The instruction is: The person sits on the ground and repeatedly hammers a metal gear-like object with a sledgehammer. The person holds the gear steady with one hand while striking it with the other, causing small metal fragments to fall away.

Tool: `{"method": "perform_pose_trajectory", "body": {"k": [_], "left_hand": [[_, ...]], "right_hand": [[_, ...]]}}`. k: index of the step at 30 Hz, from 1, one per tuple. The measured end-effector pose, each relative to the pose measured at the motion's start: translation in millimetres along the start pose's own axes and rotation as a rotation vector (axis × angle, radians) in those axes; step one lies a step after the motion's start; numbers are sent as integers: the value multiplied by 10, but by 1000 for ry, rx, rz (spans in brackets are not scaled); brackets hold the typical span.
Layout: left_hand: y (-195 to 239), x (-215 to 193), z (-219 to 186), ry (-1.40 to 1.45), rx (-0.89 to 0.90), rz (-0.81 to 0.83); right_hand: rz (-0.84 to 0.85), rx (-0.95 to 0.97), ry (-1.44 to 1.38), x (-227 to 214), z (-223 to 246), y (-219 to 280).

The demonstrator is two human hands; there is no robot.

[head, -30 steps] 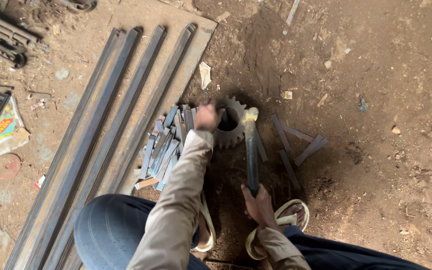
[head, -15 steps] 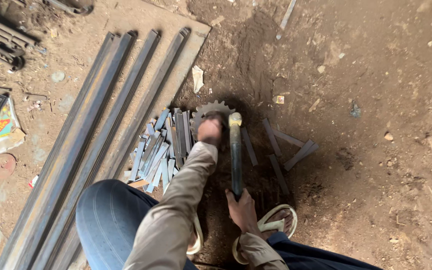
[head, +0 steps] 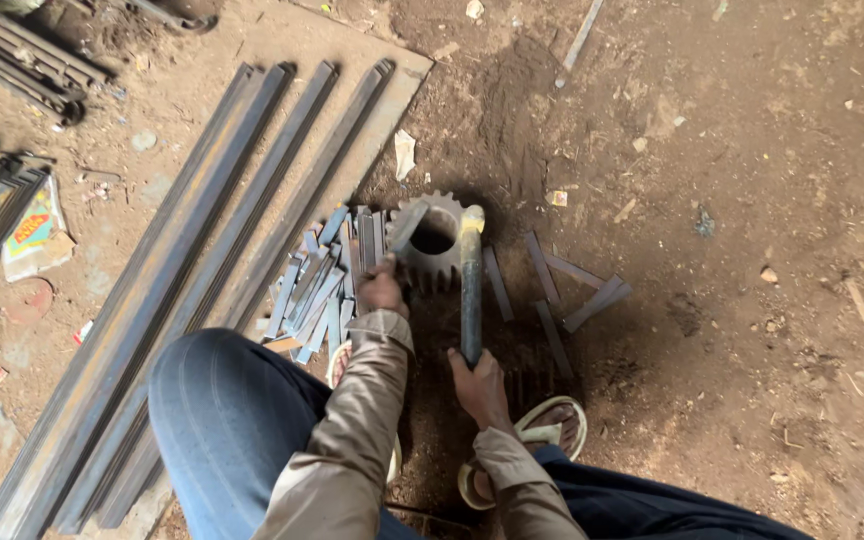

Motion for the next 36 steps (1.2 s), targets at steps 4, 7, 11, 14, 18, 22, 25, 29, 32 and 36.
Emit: {"method": "perform_pose_trajectory", "body": {"k": [4, 7, 11, 14, 18, 22, 25, 29, 32, 36], "left_hand": [[194, 559, 0, 295, -199, 385], [379, 786, -62, 223, -517, 457], [408, 1132, -620, 254, -298, 584], [379, 1256, -717, 296, -318, 604], [356, 1271, -585, 160, -262, 634], [209, 1048, -569, -832, 101, 366], [247, 1053, -306, -1022, 218, 469], [629, 1079, -475, -1366, 866, 291], [990, 972, -674, -1484, 1289, -97], [920, 1081, -706, -1459, 1309, -31]], "right_hand": [[-91, -121, 76, -87, 137, 21], [-24, -13, 55, -76, 82, 21], [-16, 88, 87, -108, 91, 64], [-42, 105, 128, -121, 93, 86], [-90, 25, 183, -143, 108, 93], [-166, -33, 244, -235, 162, 127], [-242, -24, 354, -341, 227, 150], [-234, -40, 339, -369, 270, 131], [-201, -10, 275, -278, 203, 133], [-189, -155, 76, -188, 241, 284]]}}
Point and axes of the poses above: each hand's wrist, its own y-axis away from the middle knuckle, its own x-axis out of the palm, z = x × y, the point moved 10 cm from there along -y, towards the middle knuckle, and after that the axes turned 12 degrees about z, right-handed, at the moved point
